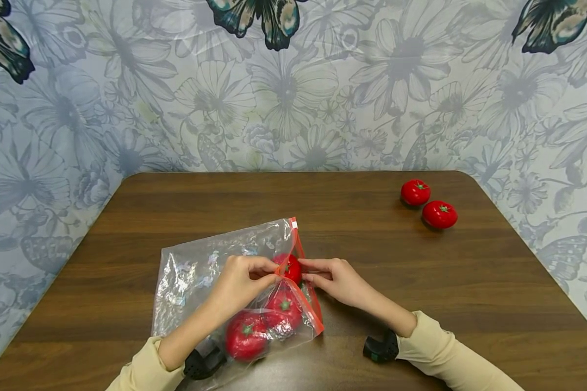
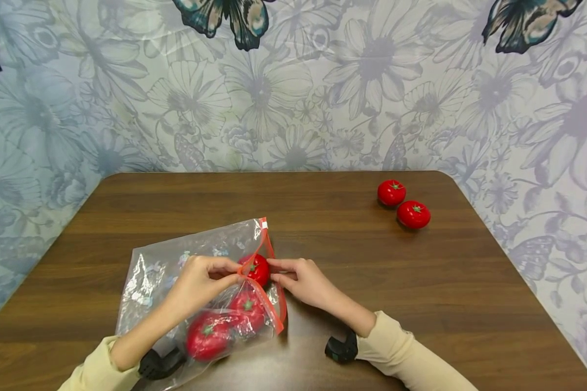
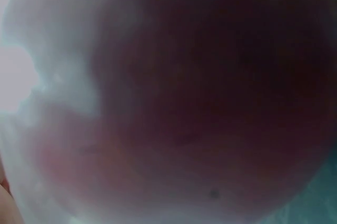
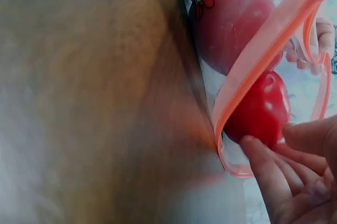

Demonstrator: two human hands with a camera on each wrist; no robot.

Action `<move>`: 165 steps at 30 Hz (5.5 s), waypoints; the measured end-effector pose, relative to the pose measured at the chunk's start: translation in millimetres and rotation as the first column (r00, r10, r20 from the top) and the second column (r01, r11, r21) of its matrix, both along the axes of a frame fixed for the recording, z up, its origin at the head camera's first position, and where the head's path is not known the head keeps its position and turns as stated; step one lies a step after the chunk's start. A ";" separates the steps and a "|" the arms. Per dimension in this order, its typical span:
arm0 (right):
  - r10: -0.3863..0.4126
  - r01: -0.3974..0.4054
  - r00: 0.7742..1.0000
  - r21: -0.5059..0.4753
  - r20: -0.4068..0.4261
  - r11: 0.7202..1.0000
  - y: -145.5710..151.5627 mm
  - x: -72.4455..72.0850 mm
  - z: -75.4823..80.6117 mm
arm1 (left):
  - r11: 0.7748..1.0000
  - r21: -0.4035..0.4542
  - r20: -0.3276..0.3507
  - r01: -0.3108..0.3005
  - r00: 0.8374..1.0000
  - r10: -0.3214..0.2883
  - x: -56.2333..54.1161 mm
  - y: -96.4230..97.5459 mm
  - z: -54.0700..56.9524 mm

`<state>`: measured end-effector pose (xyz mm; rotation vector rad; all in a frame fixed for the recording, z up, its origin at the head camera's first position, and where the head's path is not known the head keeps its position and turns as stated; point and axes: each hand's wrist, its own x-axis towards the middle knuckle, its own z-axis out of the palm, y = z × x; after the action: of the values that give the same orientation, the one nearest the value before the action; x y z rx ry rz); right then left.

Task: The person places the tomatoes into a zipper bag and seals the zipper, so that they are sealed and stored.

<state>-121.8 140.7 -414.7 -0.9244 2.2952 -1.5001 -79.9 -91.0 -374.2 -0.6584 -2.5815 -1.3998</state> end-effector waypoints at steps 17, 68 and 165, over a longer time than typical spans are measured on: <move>0.151 -0.149 0.989 0.096 -0.005 0.984 -4.2 9.2 -3.5 | 1.000 0.005 0.011 0.001 1.000 -0.001 5.6 4.7 -3.2; -0.781 0.735 0.623 -0.363 0.029 0.573 194.3 -54.9 57.3 | 0.999 0.039 0.004 0.025 1.000 -0.025 -3.1 -4.5 -4.8; -0.765 0.764 0.640 0.047 0.070 0.644 200.6 -88.2 24.5 | 0.999 0.037 0.017 -0.005 1.000 0.004 -16.0 -2.8 -2.3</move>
<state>-210.0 341.3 -390.3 0.2218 2.7792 -1.7310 -95.9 -93.8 -376.5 -0.6372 -2.5619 -1.4543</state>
